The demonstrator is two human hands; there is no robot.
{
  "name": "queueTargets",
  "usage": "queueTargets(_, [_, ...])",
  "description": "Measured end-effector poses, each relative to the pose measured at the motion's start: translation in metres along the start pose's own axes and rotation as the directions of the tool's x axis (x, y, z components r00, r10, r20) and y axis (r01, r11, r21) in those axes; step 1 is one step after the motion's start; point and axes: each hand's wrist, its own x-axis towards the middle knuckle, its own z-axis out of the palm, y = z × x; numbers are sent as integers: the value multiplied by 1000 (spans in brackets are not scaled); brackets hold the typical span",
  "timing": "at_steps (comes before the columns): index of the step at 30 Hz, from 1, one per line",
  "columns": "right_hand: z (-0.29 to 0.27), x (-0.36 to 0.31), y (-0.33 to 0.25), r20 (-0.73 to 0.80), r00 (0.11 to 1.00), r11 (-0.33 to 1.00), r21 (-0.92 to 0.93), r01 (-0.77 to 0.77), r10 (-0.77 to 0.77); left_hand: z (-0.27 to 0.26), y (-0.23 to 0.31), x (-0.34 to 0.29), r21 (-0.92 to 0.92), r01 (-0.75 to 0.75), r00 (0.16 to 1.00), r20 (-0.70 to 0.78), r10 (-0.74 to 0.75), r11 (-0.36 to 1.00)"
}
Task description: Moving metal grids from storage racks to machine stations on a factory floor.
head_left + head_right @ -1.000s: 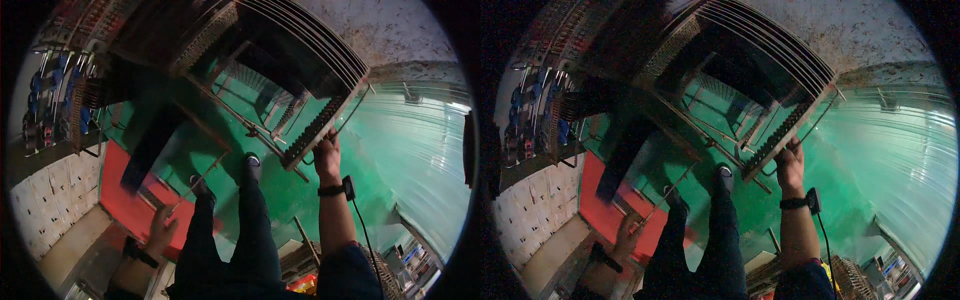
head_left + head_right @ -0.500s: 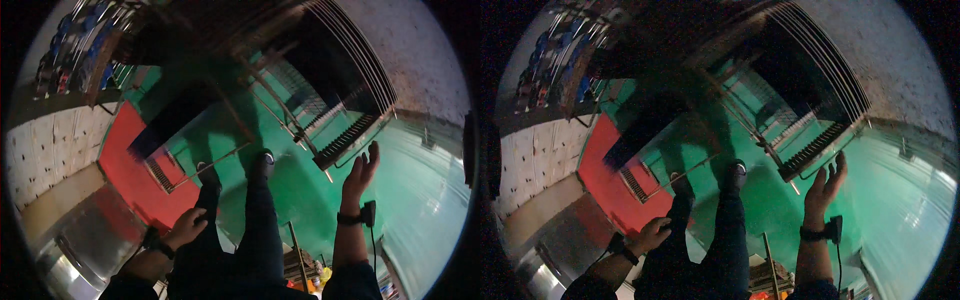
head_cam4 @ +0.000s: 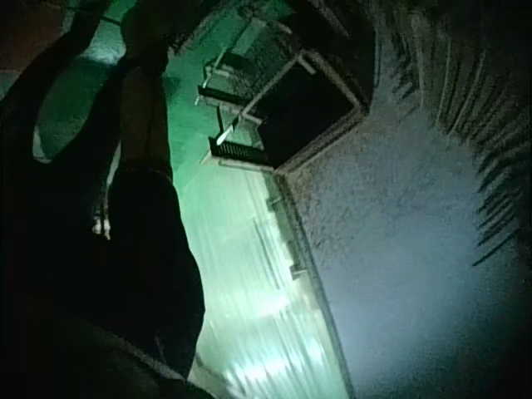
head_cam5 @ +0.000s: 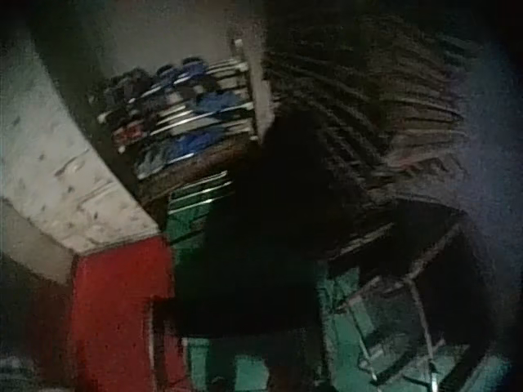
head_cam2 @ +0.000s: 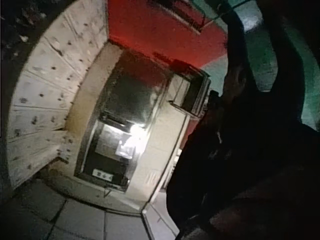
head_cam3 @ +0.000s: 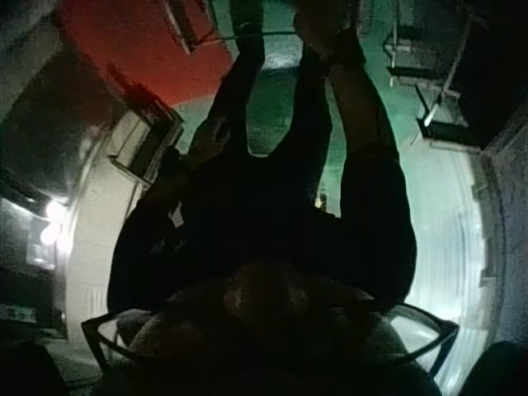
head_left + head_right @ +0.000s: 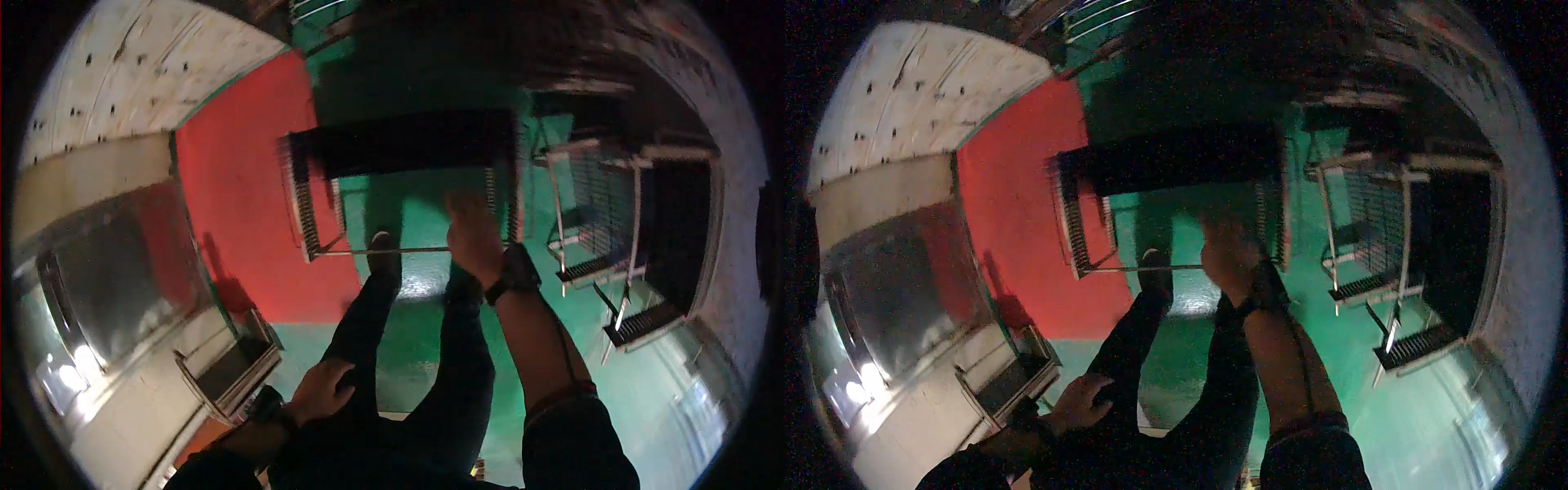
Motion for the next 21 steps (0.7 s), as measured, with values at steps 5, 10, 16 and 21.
queueTargets(5, [50, 73, 5, -97, 979, 920, -370, 131, -179, -19, -20, -12, -74, 59, 998, -13, -60, 996])
queueTargets(10, [63, 107, -6, 300, 951, 873, -480, 79, 79, -27, -35, -17, -77, 73, 996, -55, -77, 994])
queueTargets(16, [73, 138, 11, 386, 921, 792, -579, 196, 54, -46, -41, -13, -134, 21, 997, -65, -30, 991])
queueTargets(21, [52, 134, 4, 424, 904, 836, -477, 273, -54, -39, -51, -13, -166, 20, 998, -56, -30, 986])
